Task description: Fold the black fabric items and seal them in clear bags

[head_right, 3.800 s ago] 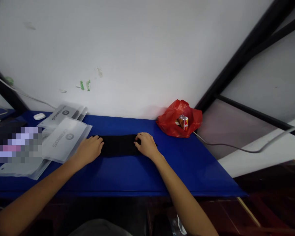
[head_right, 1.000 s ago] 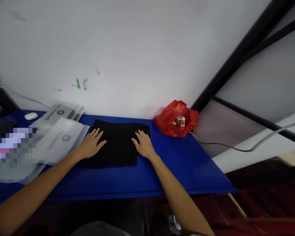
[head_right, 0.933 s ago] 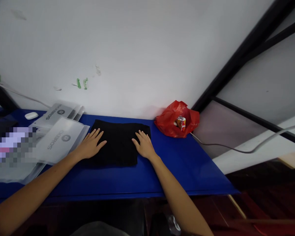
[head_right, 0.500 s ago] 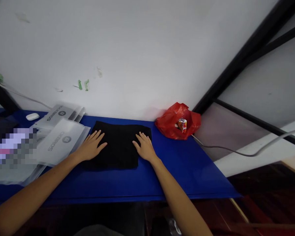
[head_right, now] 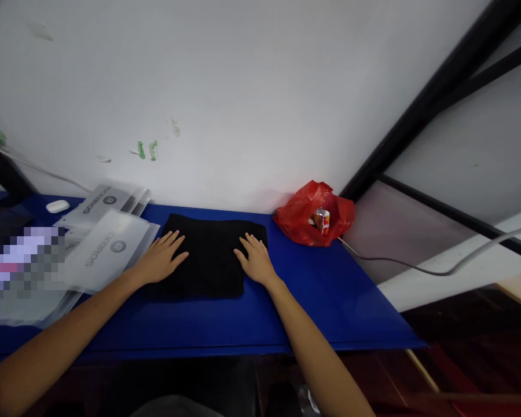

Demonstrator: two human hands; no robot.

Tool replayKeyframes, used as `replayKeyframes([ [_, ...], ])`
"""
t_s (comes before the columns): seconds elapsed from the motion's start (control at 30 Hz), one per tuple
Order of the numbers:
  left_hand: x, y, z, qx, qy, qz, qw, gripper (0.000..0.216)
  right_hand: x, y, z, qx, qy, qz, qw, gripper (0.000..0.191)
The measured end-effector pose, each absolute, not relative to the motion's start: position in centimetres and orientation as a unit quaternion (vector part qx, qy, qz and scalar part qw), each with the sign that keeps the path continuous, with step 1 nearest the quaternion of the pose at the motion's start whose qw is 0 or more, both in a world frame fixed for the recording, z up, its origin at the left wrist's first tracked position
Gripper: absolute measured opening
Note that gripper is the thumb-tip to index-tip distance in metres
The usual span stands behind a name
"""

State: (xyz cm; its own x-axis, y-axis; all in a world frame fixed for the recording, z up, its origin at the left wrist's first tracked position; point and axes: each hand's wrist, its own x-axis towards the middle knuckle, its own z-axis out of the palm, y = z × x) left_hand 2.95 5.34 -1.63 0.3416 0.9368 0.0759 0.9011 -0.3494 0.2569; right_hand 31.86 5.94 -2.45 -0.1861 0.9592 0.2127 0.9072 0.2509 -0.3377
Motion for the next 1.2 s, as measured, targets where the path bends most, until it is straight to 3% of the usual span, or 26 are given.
replayKeyframes([
  [0.5, 3.0, 5.1, -1.0, 0.823, 0.553, 0.105, 0.078, 0.059, 31.9, 6.0, -2.5, -0.604, -0.769, 0.051, 0.202, 0.048],
  [0.63, 3.2, 2.8, 1.1, 0.845, 0.514, 0.144, 0.032, 0.048, 30.9, 4.3, -0.6, -0.564, -0.781, 0.031, 0.266, 0.038],
  [0.73, 3.1, -0.3, 3.0, 0.868, 0.470, 0.148, 0.060, 0.042, 29.4, 1.5, 1.3, -0.506, -0.806, 0.036, 0.306, 0.028],
  [0.8, 2.7, -2.3, 3.5, 0.878, 0.453, 0.130, 0.079, 0.042, 28.5, -0.5, 2.1, -0.464, -0.842, 0.068, 0.266, 0.026],
  [0.97, 0.6, -4.4, 2.5, 0.882, 0.456, 0.090, 0.077, 0.042, 28.1, -3.1, 2.3, -0.449, -0.874, 0.117, 0.144, 0.041],
  [1.07, 0.0, -4.2, 1.8, 0.881, 0.461, 0.094, 0.058, 0.028, 28.6, -3.1, 2.2, -0.465, -0.868, 0.105, 0.137, 0.029],
  [1.2, 0.1, -3.9, 1.7, 0.880, 0.460, 0.107, 0.057, 0.027, 29.1, -3.0, 2.1, -0.465, -0.869, 0.077, 0.149, 0.023],
])
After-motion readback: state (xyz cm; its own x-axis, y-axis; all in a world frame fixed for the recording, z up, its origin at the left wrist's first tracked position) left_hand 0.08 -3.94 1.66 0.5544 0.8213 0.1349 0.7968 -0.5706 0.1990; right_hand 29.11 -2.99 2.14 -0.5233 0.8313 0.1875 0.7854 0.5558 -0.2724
